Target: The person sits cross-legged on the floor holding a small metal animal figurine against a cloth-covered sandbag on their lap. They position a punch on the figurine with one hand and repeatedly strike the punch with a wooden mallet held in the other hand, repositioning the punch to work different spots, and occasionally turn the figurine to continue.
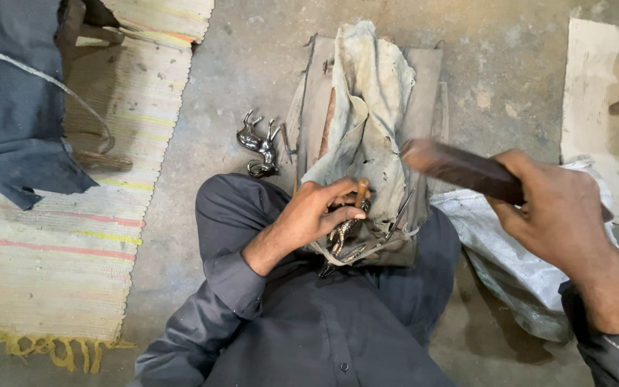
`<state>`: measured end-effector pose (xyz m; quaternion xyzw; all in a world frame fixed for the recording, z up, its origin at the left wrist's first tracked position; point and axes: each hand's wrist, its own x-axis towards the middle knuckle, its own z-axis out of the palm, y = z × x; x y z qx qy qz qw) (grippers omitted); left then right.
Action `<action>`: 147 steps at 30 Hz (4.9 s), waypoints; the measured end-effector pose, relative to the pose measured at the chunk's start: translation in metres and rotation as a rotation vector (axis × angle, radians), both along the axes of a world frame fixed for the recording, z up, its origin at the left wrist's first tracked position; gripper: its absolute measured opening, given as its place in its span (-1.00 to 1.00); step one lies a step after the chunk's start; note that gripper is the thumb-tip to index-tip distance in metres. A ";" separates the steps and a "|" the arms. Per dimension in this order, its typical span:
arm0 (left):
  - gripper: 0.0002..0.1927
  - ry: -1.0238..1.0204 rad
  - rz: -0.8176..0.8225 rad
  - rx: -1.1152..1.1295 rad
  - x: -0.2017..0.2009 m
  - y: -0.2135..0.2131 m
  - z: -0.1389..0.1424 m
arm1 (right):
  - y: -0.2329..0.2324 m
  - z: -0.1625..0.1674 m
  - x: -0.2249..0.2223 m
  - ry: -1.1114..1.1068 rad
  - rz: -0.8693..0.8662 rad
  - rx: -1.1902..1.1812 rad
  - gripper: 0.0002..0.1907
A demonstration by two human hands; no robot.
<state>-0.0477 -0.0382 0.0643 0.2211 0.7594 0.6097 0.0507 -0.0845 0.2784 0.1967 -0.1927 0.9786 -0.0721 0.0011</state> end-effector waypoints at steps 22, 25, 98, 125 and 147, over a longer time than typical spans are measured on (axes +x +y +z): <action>-0.61 0.045 0.039 -0.073 -0.002 0.001 -0.003 | -0.043 0.025 -0.013 -0.009 0.166 0.362 -0.63; -0.59 0.110 0.024 -0.041 -0.002 0.001 -0.004 | -0.038 0.025 -0.008 -0.004 0.054 0.330 -0.67; -0.64 0.191 -0.065 -0.124 -0.010 0.000 0.010 | -0.008 -0.010 0.010 -0.007 0.067 0.086 -0.64; -0.67 0.200 -0.059 0.018 -0.008 -0.005 0.004 | 0.001 -0.018 0.021 0.030 -0.120 -0.149 -0.70; -0.48 0.031 -0.094 -0.199 0.054 -0.038 -0.001 | 0.038 -0.230 0.153 -0.154 -0.870 -0.425 -0.57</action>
